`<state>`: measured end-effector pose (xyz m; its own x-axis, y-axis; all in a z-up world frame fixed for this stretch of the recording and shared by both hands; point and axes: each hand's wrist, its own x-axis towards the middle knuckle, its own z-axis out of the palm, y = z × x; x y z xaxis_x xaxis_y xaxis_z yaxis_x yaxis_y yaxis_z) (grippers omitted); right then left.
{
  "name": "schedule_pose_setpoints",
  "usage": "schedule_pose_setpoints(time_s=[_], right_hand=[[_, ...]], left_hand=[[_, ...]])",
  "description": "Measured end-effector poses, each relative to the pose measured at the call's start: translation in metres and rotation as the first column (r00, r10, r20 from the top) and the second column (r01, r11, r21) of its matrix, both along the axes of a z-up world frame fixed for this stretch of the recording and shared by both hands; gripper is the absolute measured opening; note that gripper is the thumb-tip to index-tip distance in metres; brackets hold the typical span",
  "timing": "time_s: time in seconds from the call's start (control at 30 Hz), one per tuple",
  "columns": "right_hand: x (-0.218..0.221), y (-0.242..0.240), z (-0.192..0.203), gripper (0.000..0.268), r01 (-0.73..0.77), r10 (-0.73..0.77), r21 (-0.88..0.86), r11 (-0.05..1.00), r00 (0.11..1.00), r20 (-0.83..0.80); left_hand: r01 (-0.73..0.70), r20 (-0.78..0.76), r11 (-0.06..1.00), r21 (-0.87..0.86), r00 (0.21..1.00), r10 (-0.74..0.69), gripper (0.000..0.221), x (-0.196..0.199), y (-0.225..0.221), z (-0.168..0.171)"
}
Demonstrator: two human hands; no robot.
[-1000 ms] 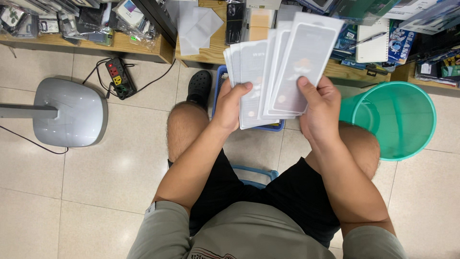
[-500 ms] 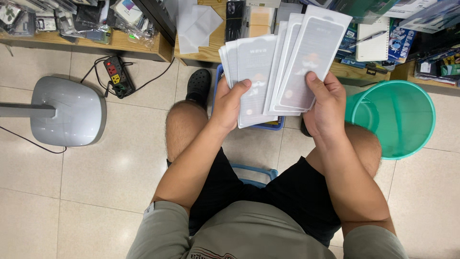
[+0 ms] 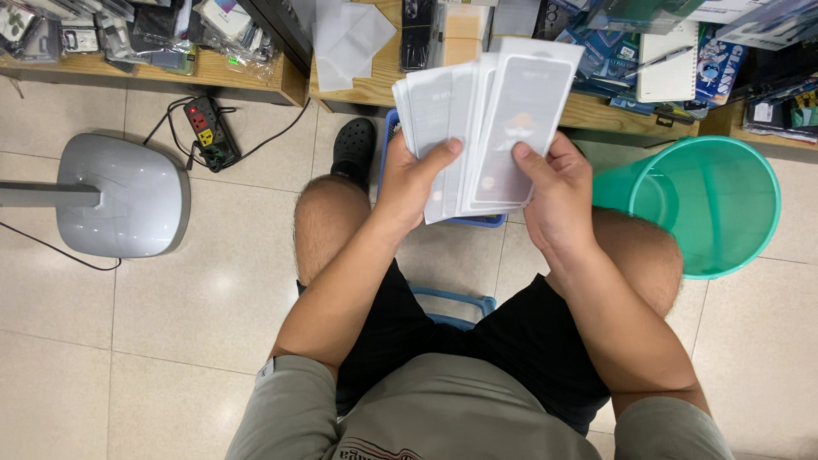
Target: The person places a tempered glass screen protector into its protective sleeve, then adds it to a stack of similar items and secures them with a rubber band before placing them into a box.
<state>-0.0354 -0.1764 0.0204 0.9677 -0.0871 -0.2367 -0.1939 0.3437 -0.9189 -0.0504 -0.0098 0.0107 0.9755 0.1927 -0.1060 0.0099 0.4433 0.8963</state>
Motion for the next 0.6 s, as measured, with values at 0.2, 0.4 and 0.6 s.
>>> schedule_pose_setpoints(time_s=[0.2,0.4,0.6], right_hand=[[0.017,-0.021,-0.001,0.018,0.109,-0.110,0.033,0.994,0.993,0.031],[-0.001,0.004,0.009,0.019,0.016,-0.017,0.053,0.998,1.000,0.016],[-0.008,0.009,0.015,0.021,-0.032,0.032,-0.008,0.999,0.999,0.017]], left_hand=[[-0.020,-0.032,0.995,-0.093,0.999,0.017,0.018,0.001,0.005,-0.010],[-0.028,0.018,0.999,-0.031,0.999,0.029,0.020,0.000,-0.004,-0.002],[-0.026,0.025,0.999,0.022,0.999,0.025,0.026,-0.001,-0.006,0.004]])
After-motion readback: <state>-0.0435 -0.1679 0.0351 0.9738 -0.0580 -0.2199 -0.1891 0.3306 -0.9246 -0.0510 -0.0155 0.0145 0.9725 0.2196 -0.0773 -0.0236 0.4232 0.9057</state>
